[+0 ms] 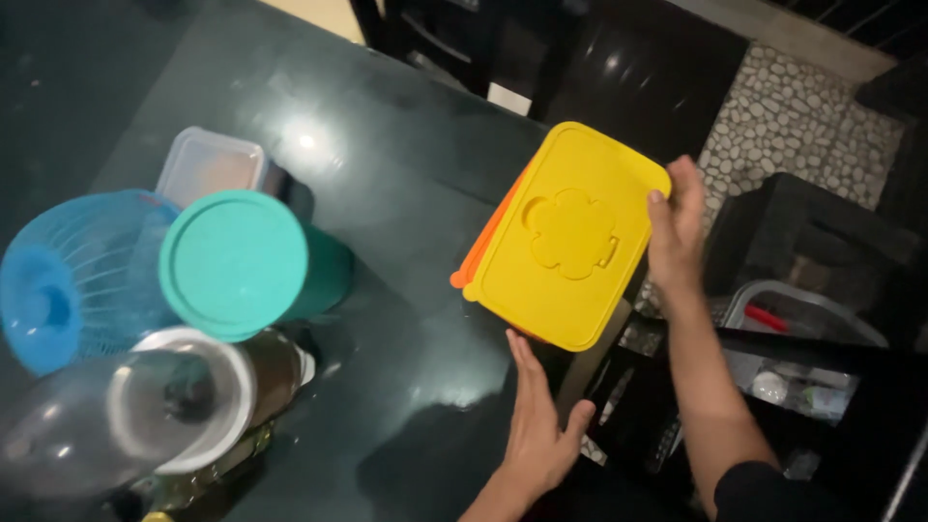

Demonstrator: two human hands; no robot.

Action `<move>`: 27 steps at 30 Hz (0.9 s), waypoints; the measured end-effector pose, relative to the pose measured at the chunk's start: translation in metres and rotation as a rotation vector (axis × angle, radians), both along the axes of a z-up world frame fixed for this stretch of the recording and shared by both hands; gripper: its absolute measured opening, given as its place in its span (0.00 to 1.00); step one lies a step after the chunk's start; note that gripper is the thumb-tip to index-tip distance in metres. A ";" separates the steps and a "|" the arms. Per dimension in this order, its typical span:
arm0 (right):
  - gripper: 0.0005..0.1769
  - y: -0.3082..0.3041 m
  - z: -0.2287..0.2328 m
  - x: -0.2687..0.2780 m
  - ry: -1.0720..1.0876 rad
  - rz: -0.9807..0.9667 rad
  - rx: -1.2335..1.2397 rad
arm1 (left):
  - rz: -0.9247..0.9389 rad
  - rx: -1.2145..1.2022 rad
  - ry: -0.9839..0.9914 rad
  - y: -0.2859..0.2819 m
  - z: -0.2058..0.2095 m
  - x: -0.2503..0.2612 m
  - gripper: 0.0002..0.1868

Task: Wiping a dining table with a paper towel and organizing various kitchen containers.

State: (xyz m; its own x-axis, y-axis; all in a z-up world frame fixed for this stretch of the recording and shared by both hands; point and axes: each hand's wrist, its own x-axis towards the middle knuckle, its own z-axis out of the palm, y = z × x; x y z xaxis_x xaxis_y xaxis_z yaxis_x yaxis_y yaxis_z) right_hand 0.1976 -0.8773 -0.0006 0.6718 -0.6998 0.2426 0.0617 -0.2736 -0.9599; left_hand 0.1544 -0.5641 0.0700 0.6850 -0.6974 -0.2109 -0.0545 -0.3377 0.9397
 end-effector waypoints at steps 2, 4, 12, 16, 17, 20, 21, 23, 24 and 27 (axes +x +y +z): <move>0.35 0.026 0.050 0.006 0.080 -0.001 -0.065 | 0.045 -0.023 -0.041 0.010 0.003 0.008 0.58; 0.35 0.053 0.088 0.015 0.160 0.004 -0.134 | 0.096 -0.047 -0.082 0.022 0.010 0.019 0.57; 0.36 0.160 0.157 0.072 0.189 0.326 -0.296 | 0.444 -0.090 -0.151 0.076 0.036 0.075 0.55; 0.35 0.211 0.165 0.105 0.106 0.488 -0.359 | 0.546 -0.047 -0.198 0.108 0.035 0.098 0.54; 0.34 0.223 0.168 0.113 0.110 0.529 -0.356 | 0.572 -0.049 -0.213 0.115 0.033 0.104 0.54; 0.32 0.253 0.169 0.135 0.112 0.608 -0.353 | 0.624 -0.045 -0.201 0.132 0.031 0.117 0.54; 0.31 0.262 0.168 0.143 0.110 0.634 -0.351 | 0.638 -0.040 -0.174 0.136 0.032 0.122 0.54; 0.31 0.275 0.165 0.155 0.107 0.669 -0.344 | 0.652 -0.043 -0.183 0.143 0.024 0.128 0.55; 0.31 0.282 0.163 0.163 0.106 0.691 -0.334 | 0.654 -0.046 -0.193 0.146 0.020 0.132 0.55; 0.31 0.298 0.162 0.183 0.137 0.750 -0.274 | 0.652 -0.064 -0.183 0.152 0.005 0.136 0.57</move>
State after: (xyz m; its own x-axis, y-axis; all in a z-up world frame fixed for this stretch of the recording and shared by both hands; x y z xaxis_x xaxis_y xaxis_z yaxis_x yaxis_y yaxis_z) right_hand 0.3809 -0.5793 0.1618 0.9750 0.0214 0.2214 0.2086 -0.4328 -0.8770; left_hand 0.2905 -0.4118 0.0755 0.9903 -0.1368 -0.0237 -0.0186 -0.2998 0.9538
